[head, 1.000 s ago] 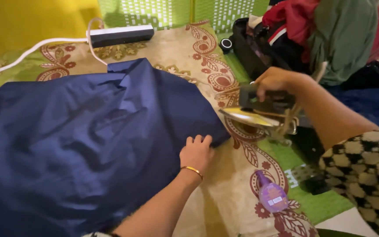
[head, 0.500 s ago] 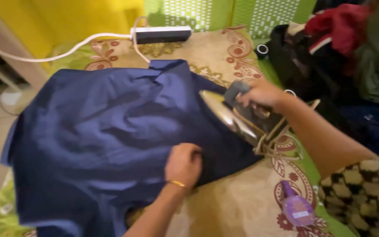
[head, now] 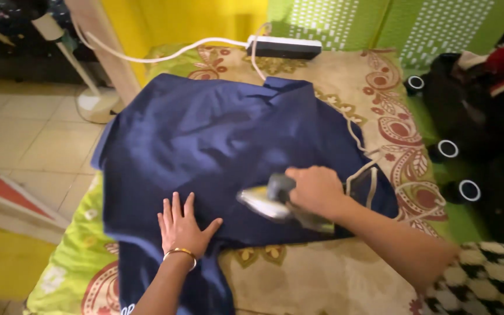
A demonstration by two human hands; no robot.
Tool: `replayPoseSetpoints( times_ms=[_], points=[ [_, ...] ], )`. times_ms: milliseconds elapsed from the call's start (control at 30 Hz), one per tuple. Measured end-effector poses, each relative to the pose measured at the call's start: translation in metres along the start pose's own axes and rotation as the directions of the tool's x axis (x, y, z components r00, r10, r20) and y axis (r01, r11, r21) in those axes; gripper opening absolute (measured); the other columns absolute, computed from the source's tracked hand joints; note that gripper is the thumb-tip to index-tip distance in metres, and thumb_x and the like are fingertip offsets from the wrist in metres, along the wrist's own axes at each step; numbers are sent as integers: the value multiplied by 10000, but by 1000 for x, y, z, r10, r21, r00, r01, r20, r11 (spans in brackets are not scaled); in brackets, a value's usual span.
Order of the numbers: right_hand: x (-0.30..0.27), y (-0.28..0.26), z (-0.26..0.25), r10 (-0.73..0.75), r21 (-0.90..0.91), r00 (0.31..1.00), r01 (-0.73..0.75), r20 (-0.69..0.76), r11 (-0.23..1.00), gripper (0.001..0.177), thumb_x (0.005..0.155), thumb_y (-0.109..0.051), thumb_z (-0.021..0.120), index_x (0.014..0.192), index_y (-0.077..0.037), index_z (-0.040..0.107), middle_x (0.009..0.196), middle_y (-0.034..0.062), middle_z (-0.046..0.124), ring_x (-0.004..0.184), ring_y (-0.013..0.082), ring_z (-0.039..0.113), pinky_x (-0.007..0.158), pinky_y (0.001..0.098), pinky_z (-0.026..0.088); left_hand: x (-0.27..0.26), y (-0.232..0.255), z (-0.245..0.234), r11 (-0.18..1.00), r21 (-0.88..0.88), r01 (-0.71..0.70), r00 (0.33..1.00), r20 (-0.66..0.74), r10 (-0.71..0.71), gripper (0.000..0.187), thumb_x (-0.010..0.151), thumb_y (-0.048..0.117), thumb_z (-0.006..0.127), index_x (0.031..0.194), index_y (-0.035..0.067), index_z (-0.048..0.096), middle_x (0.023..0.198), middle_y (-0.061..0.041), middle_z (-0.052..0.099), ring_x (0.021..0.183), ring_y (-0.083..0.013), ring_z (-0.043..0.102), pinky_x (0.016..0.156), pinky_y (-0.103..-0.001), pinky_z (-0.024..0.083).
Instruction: The person is ironing a blue long-sleeved shirt on an ironing board.
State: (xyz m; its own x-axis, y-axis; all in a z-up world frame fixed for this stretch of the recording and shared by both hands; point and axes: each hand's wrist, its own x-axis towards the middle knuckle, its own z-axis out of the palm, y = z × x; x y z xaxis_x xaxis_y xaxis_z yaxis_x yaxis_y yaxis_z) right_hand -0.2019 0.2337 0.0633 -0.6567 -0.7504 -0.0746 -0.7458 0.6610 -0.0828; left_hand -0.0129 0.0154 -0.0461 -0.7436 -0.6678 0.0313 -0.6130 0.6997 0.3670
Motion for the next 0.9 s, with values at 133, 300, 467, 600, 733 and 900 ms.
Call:
replayPoseSetpoints(
  times_ms=[133, 300, 467, 600, 733, 900],
  points=[
    [35, 5, 2, 277, 85, 958, -271, -68, 959, 318, 687, -238, 675, 991, -195, 759, 868, 201, 740, 863, 422, 722, 797, 532, 579, -3, -20, -11, 990, 37, 136, 990, -49, -134, 942, 734, 591, 791, 1479, 121, 458, 1613, -161, 278, 1531, -360, 172, 1238, -502, 129],
    [30, -24, -6, 215, 104, 976, -216, 25, 971, 360, 589, -225, 718, 947, -210, 752, 904, 189, 742, 896, 406, 725, 810, 522, 583, 9, -65, -9, 953, 22, 303, 904, -324, -280, 1020, 674, 534, 883, 1435, 3, 459, 1594, -228, 316, 1504, -426, 219, 1225, -503, 185],
    [11, -63, 2, -49, -44, 999, 49, -1, 998, 281, 678, -358, 709, 904, -191, 722, 849, 180, 739, 847, 406, 720, 785, 525, 574, 34, -87, -30, 759, -184, 624, 730, -209, -651, 1141, 593, 475, 964, 1416, -52, 377, 1573, -215, 343, 1428, -417, 373, 1109, -503, 409],
    [41, -67, -7, 90, -39, 995, -91, -32, 995, 291, 655, -297, 698, 924, -193, 737, 883, 199, 742, 880, 405, 724, 808, 509, 581, 66, -126, -18, 580, -435, 688, 628, -44, -777, 1057, 627, 384, 955, 1432, -23, 404, 1438, -281, 495, 1230, -472, 584, 1010, -508, 508],
    [82, -56, -1, 293, 76, 950, -286, -111, 955, 255, 760, -260, 637, 970, -180, 756, 954, 199, 751, 924, 419, 722, 825, 518, 578, 88, -173, 16, 727, -356, 587, 750, -98, -654, 716, 796, 550, 805, 1206, -22, 674, 1201, -264, 688, 1138, -432, 657, 989, -487, 519],
    [71, -82, -2, 157, -19, 987, -158, -28, 987, 264, 720, -271, 671, 939, -158, 764, 966, 181, 753, 931, 402, 728, 830, 497, 588, 81, -181, 27, 733, -358, 578, 753, -111, -649, 637, 897, 607, 659, 1135, 23, 748, 1110, -274, 719, 1081, -441, 679, 957, -498, 525]
  ],
)
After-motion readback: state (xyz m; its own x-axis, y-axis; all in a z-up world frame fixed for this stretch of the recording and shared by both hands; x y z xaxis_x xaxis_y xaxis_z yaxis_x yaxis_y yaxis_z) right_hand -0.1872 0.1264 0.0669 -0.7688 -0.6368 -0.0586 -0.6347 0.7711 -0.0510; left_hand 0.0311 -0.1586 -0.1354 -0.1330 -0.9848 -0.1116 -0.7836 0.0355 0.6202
